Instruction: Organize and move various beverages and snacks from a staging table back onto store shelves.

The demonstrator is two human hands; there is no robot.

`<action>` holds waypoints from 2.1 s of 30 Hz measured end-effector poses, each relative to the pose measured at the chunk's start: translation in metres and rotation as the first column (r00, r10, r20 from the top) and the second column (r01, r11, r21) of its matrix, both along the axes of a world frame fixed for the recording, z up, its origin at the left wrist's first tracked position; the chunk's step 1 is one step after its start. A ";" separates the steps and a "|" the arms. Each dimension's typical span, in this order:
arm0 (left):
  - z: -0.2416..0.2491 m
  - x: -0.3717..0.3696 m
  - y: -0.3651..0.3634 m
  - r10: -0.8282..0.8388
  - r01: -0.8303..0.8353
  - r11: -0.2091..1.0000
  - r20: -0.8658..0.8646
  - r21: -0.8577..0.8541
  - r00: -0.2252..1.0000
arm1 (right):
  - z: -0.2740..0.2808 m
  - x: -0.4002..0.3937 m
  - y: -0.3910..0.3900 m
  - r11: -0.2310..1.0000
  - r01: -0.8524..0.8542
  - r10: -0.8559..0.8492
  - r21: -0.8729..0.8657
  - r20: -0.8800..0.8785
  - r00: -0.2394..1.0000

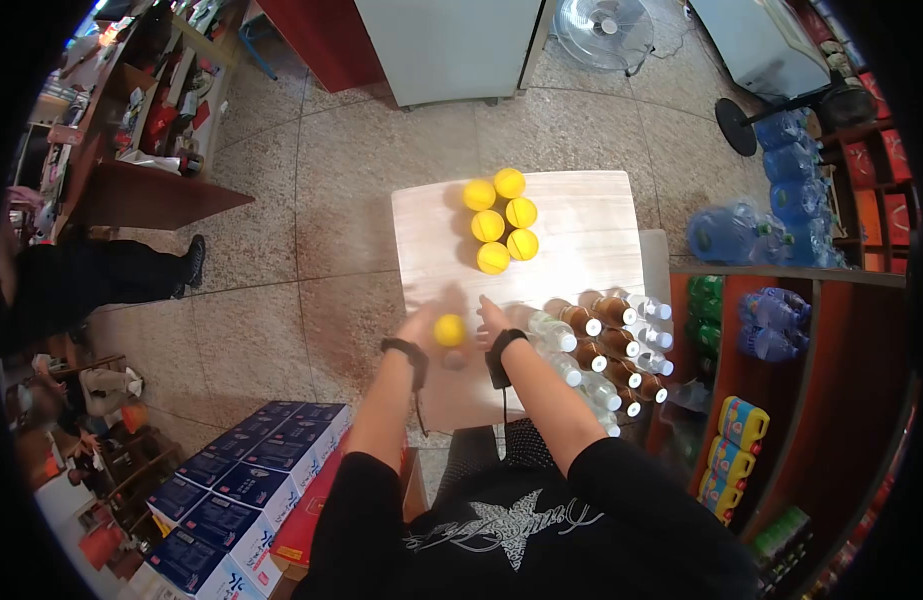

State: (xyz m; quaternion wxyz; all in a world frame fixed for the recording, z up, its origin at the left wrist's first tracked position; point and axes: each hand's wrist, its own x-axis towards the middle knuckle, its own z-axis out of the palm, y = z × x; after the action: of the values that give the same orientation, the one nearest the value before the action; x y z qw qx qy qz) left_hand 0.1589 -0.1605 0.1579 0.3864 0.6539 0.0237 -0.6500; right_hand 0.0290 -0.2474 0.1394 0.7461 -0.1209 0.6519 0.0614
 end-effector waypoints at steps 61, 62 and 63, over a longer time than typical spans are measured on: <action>0.005 -0.042 0.177 0.083 -0.083 0.997 -0.129 -0.001 0.988 | 0.114 -0.136 0.097 0.764 0.356 0.001 -0.538 0.553 0.833; 0.017 -0.039 0.179 0.037 -0.039 0.999 -0.073 -0.028 0.997 | 0.125 -0.152 0.099 0.723 0.398 -0.043 -0.565 0.538 0.842; 0.032 -0.039 0.177 -0.007 0.006 0.999 -0.021 -0.051 1.000 | 0.135 -0.168 0.100 0.680 0.433 -0.090 -0.592 0.520 0.850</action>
State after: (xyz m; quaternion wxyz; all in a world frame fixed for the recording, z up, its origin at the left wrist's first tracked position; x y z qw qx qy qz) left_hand 0.1203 0.0165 0.1895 0.4007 0.6369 0.0092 -0.6586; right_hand -0.1393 -0.1476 0.2744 0.7764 -0.3028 0.4464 -0.3260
